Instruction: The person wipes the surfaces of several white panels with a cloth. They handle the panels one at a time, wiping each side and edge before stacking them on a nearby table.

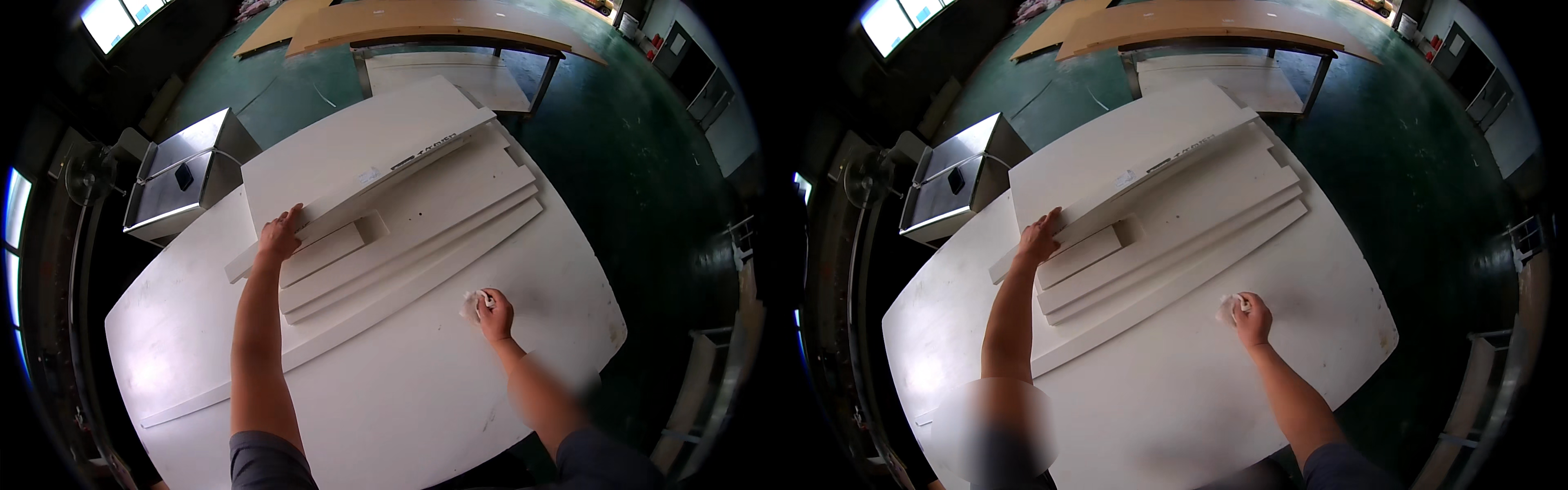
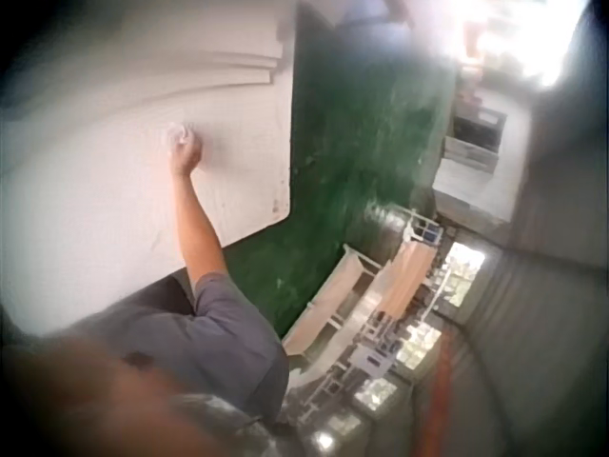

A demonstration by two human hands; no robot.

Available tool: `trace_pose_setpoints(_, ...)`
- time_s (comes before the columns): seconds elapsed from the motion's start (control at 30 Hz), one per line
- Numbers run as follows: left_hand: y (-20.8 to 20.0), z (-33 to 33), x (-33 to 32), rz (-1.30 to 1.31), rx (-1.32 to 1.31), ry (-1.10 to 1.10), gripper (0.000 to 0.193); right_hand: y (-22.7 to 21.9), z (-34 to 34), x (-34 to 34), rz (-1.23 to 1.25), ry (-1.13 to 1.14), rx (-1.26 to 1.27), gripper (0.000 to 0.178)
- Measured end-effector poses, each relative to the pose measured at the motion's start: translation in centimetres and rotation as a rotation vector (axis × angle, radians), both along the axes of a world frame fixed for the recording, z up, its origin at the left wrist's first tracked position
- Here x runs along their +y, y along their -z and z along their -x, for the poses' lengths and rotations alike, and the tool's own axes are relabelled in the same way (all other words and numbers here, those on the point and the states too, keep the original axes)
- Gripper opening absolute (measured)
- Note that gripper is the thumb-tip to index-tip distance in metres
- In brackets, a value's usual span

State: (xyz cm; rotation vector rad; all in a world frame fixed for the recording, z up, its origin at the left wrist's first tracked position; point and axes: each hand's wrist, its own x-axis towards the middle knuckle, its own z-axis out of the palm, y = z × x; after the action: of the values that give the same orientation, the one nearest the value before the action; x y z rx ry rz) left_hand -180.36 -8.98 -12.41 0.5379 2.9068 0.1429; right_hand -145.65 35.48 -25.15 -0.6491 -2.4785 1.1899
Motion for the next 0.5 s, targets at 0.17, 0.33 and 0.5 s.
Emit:
trace_pose_setpoints(0.17,1.6,2.2,6.6,-0.062,0.053,-0.008,0.102,-0.3,-7.1,2.5,-0.517,-0.121,-0.164,0.054)
trace_pose_setpoints(0.33,1.7,4.6,14.8,-0.19,0.048,0.042,0.092,-0.8,-6.6,2.3,-0.522,-0.154,-0.279,0.063)
trace_pose_setpoints(0.5,0.7,8.3,16.2,-0.205,0.053,-0.015,0.079,-0.6,-6.8,2.1,-0.565,-0.135,-0.341,0.066)
